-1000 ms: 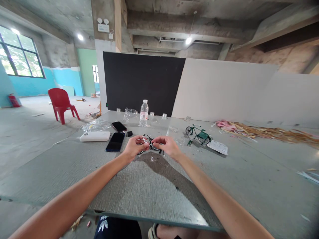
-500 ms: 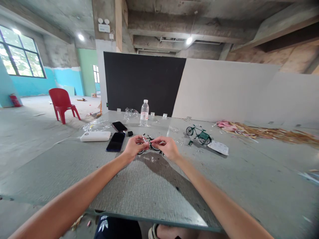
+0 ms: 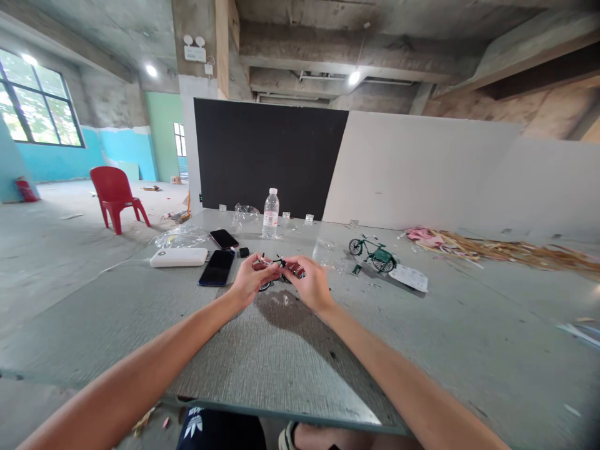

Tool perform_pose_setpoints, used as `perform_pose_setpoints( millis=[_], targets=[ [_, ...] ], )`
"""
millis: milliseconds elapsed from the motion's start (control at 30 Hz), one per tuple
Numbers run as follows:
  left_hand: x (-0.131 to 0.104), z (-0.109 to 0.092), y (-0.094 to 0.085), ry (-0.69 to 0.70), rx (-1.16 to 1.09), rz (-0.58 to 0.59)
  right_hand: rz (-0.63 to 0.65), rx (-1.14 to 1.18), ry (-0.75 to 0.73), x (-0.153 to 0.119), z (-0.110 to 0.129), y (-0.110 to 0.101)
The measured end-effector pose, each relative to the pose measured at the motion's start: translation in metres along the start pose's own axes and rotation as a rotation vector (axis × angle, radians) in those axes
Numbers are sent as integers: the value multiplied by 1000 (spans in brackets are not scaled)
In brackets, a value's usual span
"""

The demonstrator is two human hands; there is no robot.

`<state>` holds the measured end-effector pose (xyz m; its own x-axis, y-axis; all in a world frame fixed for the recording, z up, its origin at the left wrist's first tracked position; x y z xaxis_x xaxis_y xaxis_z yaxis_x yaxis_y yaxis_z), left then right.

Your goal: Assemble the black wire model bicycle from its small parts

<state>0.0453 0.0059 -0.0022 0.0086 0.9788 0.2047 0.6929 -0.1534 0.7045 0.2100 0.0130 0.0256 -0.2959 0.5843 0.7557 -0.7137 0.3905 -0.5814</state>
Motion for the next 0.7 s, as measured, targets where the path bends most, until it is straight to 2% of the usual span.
perform_pose_setpoints(
  millis=[233, 500, 700],
  targets=[
    [0, 2, 1, 0, -20, -9, 8, -29, -71, -1, 5, -2],
    [1, 2, 2, 26, 29, -11, 43, -65, -69, 0, 2, 0],
    [5, 4, -3, 65, 187, -25, 100, -121, -223, 2, 3, -1]
  ],
)
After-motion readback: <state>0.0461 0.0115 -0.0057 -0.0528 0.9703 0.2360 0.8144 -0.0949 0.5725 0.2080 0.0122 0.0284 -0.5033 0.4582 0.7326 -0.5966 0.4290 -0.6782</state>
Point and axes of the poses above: each hand's wrist, its own x-axis towards the middle knuckle, its own y-axis out of the palm, z = x × y, the point moved 2 cm from there along x, towards the middle knuckle, and after that the axes turned 14 degrees about -x, right-handed, at the moved point
